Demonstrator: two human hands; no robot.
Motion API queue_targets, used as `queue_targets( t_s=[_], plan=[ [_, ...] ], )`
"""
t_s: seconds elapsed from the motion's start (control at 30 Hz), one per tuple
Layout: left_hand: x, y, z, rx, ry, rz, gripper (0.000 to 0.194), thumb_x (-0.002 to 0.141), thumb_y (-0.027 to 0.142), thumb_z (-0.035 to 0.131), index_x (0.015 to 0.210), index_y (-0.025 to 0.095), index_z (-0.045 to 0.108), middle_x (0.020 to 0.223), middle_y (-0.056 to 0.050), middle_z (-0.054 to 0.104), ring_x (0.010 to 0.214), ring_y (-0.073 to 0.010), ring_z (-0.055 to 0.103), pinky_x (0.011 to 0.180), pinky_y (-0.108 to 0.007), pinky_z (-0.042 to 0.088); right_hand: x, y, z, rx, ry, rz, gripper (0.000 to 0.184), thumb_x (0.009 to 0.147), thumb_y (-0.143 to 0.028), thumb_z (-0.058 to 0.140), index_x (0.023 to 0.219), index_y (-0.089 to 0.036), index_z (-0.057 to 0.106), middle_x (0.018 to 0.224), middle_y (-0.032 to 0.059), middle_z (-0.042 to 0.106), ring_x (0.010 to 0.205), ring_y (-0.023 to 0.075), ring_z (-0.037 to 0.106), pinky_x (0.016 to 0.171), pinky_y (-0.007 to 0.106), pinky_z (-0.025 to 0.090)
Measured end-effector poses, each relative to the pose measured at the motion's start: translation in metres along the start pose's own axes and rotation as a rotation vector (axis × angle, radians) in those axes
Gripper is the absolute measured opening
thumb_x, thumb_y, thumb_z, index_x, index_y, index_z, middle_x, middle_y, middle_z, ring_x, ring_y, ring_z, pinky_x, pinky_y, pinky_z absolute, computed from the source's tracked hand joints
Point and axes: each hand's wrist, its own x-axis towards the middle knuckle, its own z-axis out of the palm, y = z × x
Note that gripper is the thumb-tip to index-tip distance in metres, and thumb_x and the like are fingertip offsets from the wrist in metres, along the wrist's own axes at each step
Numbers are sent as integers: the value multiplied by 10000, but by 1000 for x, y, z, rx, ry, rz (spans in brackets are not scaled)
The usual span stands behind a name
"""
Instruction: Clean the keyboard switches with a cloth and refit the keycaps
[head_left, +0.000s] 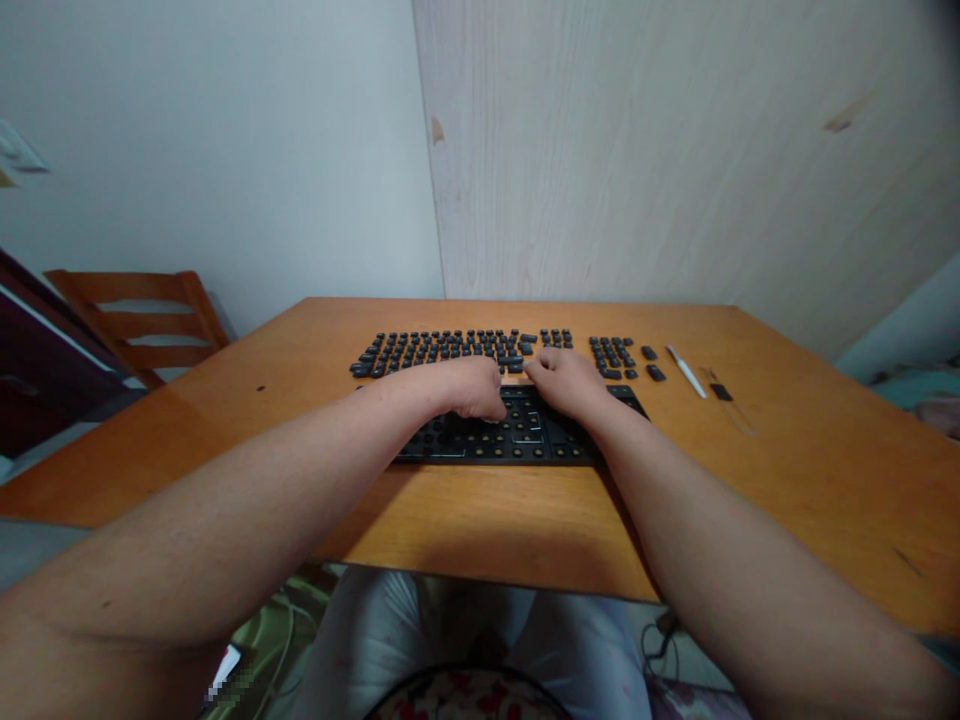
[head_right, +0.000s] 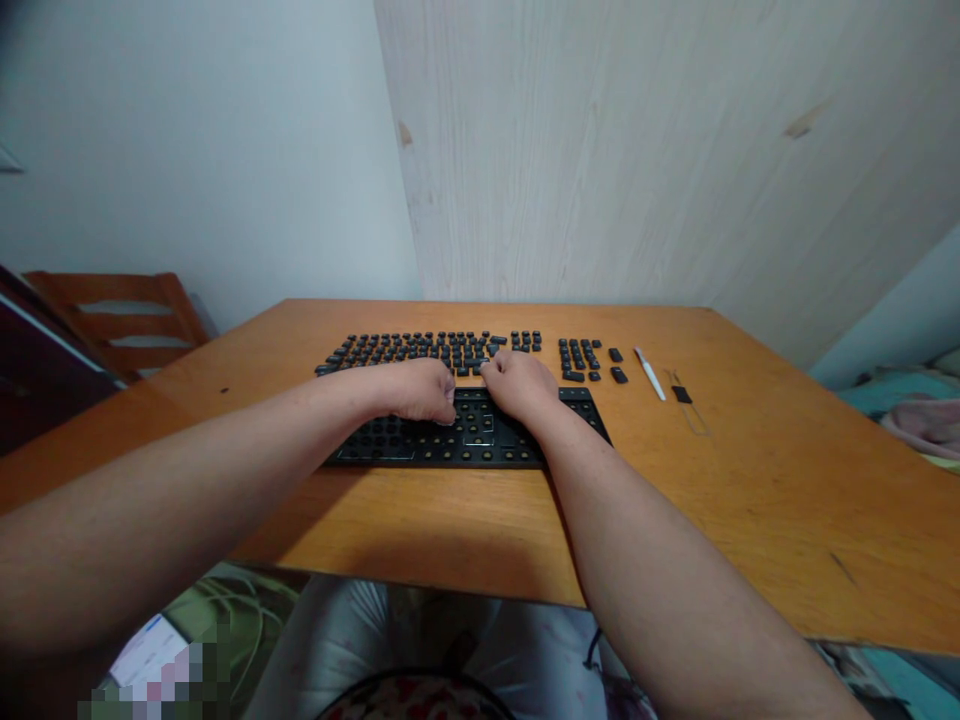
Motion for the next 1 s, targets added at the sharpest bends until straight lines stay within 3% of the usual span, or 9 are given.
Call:
queue_targets(
  t_s=[0.6, 1.0],
  plan=[
    [-13, -26, -1, 15, -70, -43, 318, 645, 294, 616, 891, 141, 749, 824, -67, 729, 729, -201, 628, 621, -278, 438, 0, 4, 1, 19, 0, -27, 359, 906, -457, 444, 667, -219, 566, 781, 67, 677, 763, 209, 590, 617, 286, 341],
    [-20, -56, 5, 0, -73, -86, 313, 630, 295, 630, 882, 146, 742, 802, -63, 724, 709, -195, 622, 591, -267, 425, 2, 10, 3, -9, -12, -36, 384, 901, -491, 436, 687, -217, 599, 753, 63, 664, 734, 209, 578, 601, 291, 332]
  ],
)
